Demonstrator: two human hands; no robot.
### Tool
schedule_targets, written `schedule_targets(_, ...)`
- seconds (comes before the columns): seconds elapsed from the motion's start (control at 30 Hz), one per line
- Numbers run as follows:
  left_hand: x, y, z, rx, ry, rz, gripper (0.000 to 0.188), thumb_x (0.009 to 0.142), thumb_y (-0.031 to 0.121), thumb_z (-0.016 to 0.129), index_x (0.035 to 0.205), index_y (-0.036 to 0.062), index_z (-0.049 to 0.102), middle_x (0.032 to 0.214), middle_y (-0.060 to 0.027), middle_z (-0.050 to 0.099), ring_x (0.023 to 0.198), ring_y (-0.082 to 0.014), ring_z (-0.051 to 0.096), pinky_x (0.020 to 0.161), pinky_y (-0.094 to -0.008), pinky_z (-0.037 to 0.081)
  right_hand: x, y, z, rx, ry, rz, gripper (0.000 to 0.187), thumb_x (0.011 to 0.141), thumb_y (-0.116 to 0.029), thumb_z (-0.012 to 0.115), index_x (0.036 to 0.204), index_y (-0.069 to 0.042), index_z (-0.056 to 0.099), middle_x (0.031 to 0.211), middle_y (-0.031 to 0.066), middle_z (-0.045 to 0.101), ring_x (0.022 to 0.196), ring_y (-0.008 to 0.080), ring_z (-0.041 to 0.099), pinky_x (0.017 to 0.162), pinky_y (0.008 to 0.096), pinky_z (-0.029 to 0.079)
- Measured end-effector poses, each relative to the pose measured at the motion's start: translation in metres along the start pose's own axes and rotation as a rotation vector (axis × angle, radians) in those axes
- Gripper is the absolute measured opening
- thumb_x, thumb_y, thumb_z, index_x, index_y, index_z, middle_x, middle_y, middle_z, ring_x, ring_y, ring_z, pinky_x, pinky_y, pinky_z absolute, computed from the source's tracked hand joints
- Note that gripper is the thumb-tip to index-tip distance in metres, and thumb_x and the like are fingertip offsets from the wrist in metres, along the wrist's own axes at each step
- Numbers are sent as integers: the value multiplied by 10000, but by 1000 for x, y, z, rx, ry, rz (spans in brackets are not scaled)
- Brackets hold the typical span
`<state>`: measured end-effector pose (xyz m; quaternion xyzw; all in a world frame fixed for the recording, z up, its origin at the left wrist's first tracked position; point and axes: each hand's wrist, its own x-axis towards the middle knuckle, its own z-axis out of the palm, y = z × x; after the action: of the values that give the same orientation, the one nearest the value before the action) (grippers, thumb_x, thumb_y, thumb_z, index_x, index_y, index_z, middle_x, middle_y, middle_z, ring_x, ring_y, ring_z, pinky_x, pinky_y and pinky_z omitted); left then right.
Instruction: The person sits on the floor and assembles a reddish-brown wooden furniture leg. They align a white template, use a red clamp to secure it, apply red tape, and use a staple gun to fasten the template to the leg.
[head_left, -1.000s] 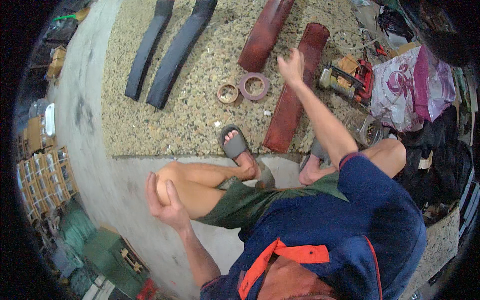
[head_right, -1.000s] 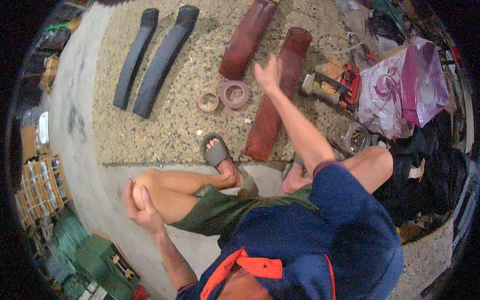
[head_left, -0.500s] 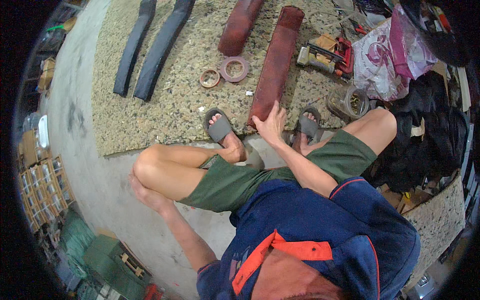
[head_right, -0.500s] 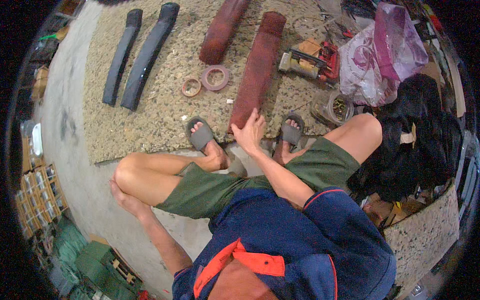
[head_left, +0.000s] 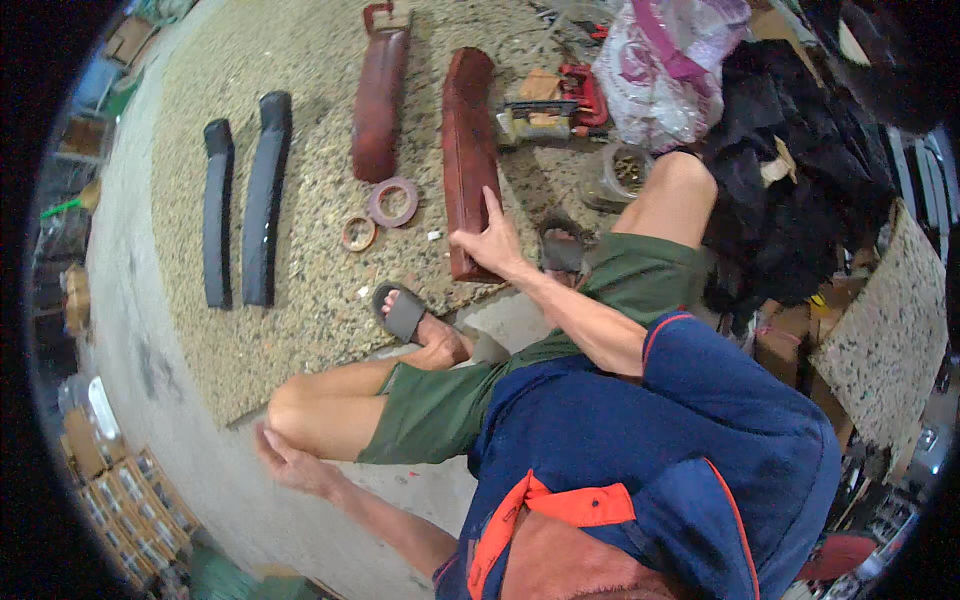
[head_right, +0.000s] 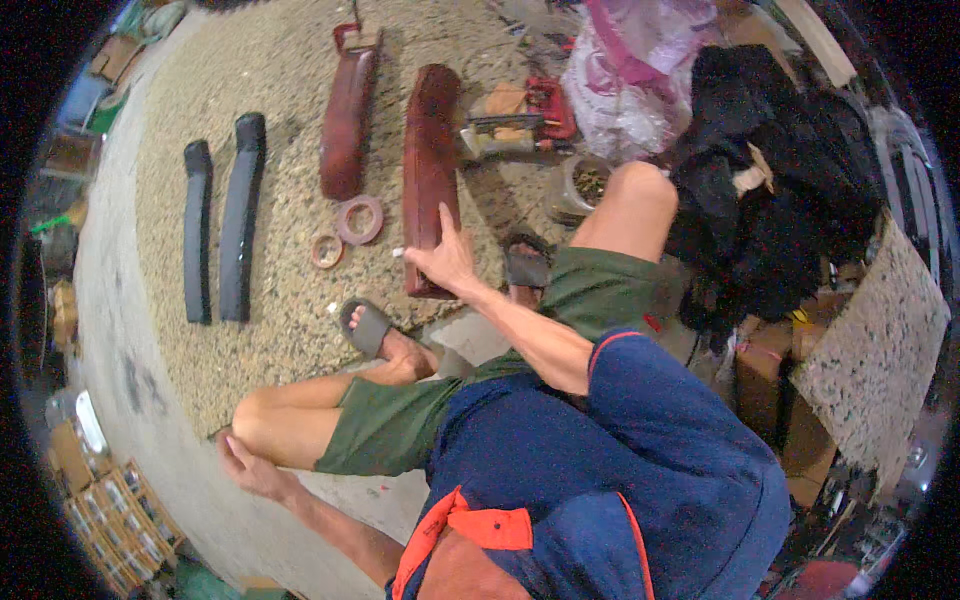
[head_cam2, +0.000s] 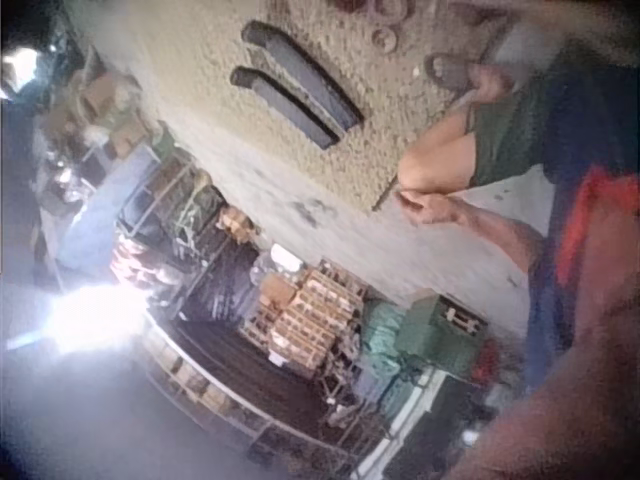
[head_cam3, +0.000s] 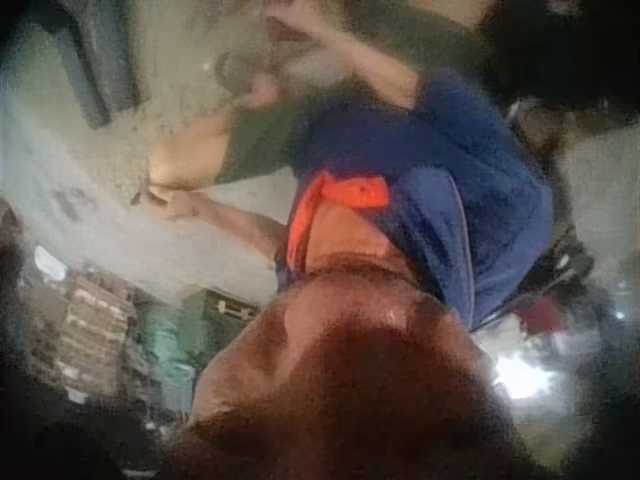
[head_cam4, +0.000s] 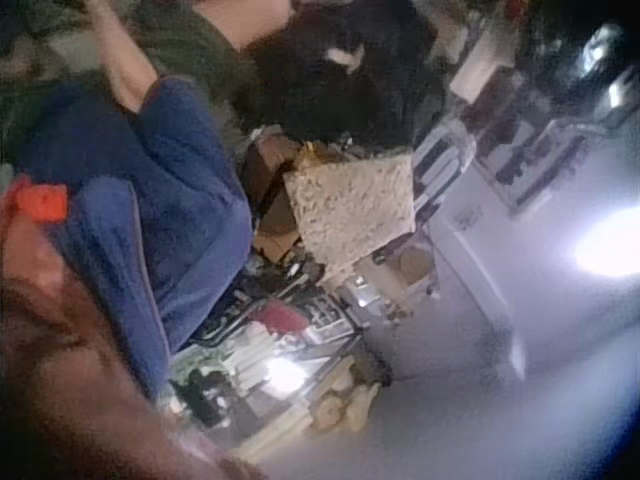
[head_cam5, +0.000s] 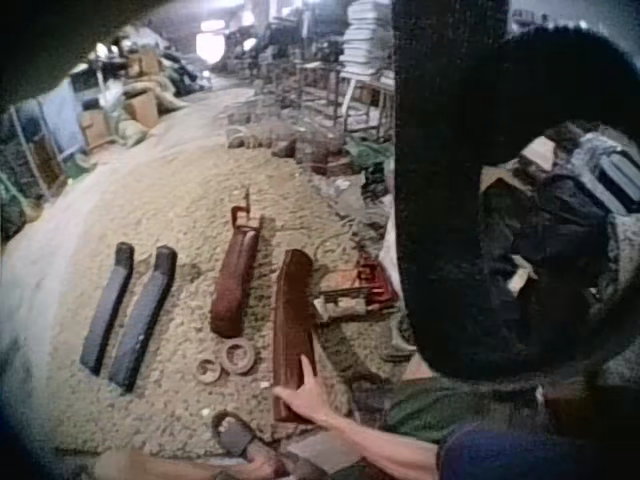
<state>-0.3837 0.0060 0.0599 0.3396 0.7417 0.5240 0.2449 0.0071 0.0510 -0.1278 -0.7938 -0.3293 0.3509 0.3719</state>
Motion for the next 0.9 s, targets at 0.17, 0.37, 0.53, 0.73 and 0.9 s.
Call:
schedule_targets(0.17,-45,76,76,-234,-632,709,538,945,234,722,1343,-108,604,1409,-224,648,1302,-342,625,1108,-442,496,-23,-17,-155,518,-282,-159,805,889,-228,752,1585,33,442,1442,98,613,1239,180,612,1103,337,472)
schedule_targets(0.37,-138,132,178,63,-1276,1061,885,661,47,869,1490,126,570,1478,-156,593,1430,-413,502,1212,-522,392,-113,-66,-285,449,-646,-29,1112,782,-586,705,1612,69,361,1590,175,483,1455,263,483,1223,368,338)
schedule_targets(0.53,-188,147,237,237,-1486,1412,949,652,60,839,1537,143,505,1414,-157,601,1384,-384,515,1184,-510,402,-155,-107,-327,351,-763,126,1137,781,-633,695,1611,68,363,1620,198,454,1466,295,478,1227,398,341)
schedule_targets(0.73,-186,114,264,191,-1892,1176,898,645,175,913,1467,99,561,1289,-171,657,1232,-406,606,1067,-488,484,-81,-115,-386,-278,-391,-532,462,891,-178,816,1283,31,687,1230,99,717,1147,196,657,1016,386,519)
schedule_targets(0.9,-203,79,303,64,-2164,904,991,579,290,991,1452,65,581,1298,-199,698,1221,-397,656,1067,-483,513,122,-107,-453,-205,337,-550,385,946,-47,635,1321,36,650,1191,159,741,1090,254,709,941,379,567)
